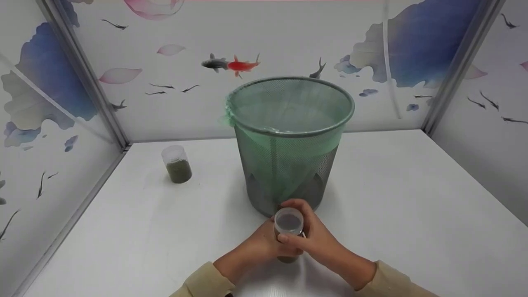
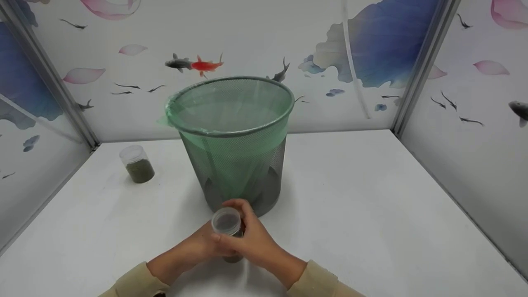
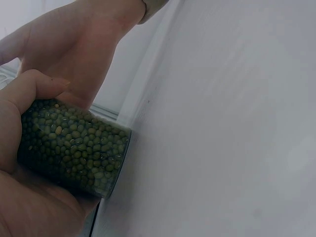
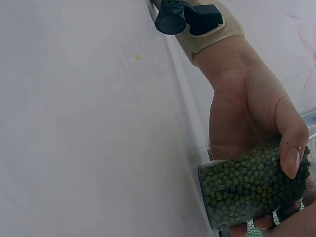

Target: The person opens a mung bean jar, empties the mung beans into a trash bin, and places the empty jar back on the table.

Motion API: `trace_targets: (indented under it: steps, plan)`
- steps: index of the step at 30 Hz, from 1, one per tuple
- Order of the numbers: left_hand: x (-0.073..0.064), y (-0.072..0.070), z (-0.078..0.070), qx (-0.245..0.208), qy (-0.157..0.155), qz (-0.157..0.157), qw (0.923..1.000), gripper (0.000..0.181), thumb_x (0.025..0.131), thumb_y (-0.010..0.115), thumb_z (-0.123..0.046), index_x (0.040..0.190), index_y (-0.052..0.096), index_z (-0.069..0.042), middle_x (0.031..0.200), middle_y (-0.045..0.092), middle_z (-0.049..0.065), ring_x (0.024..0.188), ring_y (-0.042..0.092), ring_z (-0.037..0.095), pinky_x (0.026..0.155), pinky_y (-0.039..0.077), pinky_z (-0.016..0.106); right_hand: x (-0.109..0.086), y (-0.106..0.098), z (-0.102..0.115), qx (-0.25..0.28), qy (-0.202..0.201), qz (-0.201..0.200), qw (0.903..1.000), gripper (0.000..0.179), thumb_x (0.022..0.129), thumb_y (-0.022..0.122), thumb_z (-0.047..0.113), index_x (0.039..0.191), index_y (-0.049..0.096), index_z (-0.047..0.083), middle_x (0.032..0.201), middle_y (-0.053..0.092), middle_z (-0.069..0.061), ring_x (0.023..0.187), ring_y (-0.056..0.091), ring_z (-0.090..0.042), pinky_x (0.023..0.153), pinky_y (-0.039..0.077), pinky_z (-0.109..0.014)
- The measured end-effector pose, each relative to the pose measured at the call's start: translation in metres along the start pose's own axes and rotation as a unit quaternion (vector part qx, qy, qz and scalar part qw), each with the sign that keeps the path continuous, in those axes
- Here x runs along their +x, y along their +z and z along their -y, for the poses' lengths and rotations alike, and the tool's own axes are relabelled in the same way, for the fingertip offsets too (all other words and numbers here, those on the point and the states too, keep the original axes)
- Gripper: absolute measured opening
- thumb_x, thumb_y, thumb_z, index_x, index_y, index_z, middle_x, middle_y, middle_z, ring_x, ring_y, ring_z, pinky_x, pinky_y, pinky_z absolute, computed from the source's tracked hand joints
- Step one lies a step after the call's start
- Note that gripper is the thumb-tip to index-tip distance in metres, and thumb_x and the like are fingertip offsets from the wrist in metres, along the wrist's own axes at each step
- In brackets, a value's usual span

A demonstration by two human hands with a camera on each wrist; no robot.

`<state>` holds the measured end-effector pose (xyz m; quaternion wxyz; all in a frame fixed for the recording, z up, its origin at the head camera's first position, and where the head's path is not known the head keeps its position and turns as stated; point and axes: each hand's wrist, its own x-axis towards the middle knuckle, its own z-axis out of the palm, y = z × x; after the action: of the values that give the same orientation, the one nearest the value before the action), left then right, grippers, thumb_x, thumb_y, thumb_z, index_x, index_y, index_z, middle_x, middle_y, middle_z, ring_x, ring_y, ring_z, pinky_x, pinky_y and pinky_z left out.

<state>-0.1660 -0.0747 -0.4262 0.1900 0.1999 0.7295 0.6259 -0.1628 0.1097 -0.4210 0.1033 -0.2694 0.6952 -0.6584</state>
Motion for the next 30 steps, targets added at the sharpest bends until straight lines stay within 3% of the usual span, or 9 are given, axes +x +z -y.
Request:
trace_targets:
  steps: [4, 16, 25, 30]
  plan:
    - [0.000, 0.001, -0.001, -0.010, -0.004, -0.001, 0.9999, 0.066, 0.084, 0.084, -0.005, 0.143, 0.053, -0.007, 0.130, 0.061, 0.003, 0.112, 0.058, 0.017, 0.092, 0.050, 0.031, 0.000, 0.000, 0.001, 0.005, 0.009, -0.008, 0.9999, 0.073, 0.094, 0.080, 0.024, 0.144, 0.033, -0.001, 0.143, 0.050, -0.015, 0.133, 0.052, -0.026, 0.113, 0.038, -0.035]
    - [0.000, 0.000, -0.001, 0.007, -0.012, -0.001, 0.9999, 0.069, 0.086, 0.085, -0.006, 0.147, 0.051, -0.008, 0.134, 0.059, 0.003, 0.114, 0.057, 0.017, 0.094, 0.050, 0.032, 0.000, -0.001, -0.002, 0.012, 0.019, -0.019, 0.9996, 0.072, 0.093, 0.082, 0.024, 0.142, 0.036, -0.003, 0.138, 0.054, -0.011, 0.129, 0.054, -0.029, 0.109, 0.042, -0.033]
    - [-0.003, -0.001, 0.000, -0.030, 0.003, 0.017, 0.9994, 0.066, 0.088, 0.082, -0.005, 0.146, 0.051, -0.008, 0.133, 0.060, 0.002, 0.115, 0.057, 0.017, 0.101, 0.048, 0.033, 0.001, -0.012, -0.002, 0.033, -0.017, 0.020, 0.9991, 0.053, 0.099, 0.074, 0.013, 0.144, 0.050, -0.001, 0.144, 0.058, -0.019, 0.131, 0.059, -0.021, 0.110, 0.046, -0.030]
    - [-0.002, -0.001, 0.001, -0.032, 0.013, 0.016, 0.9993, 0.064, 0.087, 0.082, -0.004, 0.144, 0.055, -0.008, 0.132, 0.062, 0.003, 0.114, 0.057, 0.016, 0.105, 0.044, 0.035, 0.002, -0.016, 0.002, 0.010, -0.059, 0.020, 0.9980, 0.046, 0.099, 0.073, 0.006, 0.143, 0.060, 0.003, 0.146, 0.059, -0.028, 0.136, 0.059, -0.021, 0.113, 0.043, -0.030]
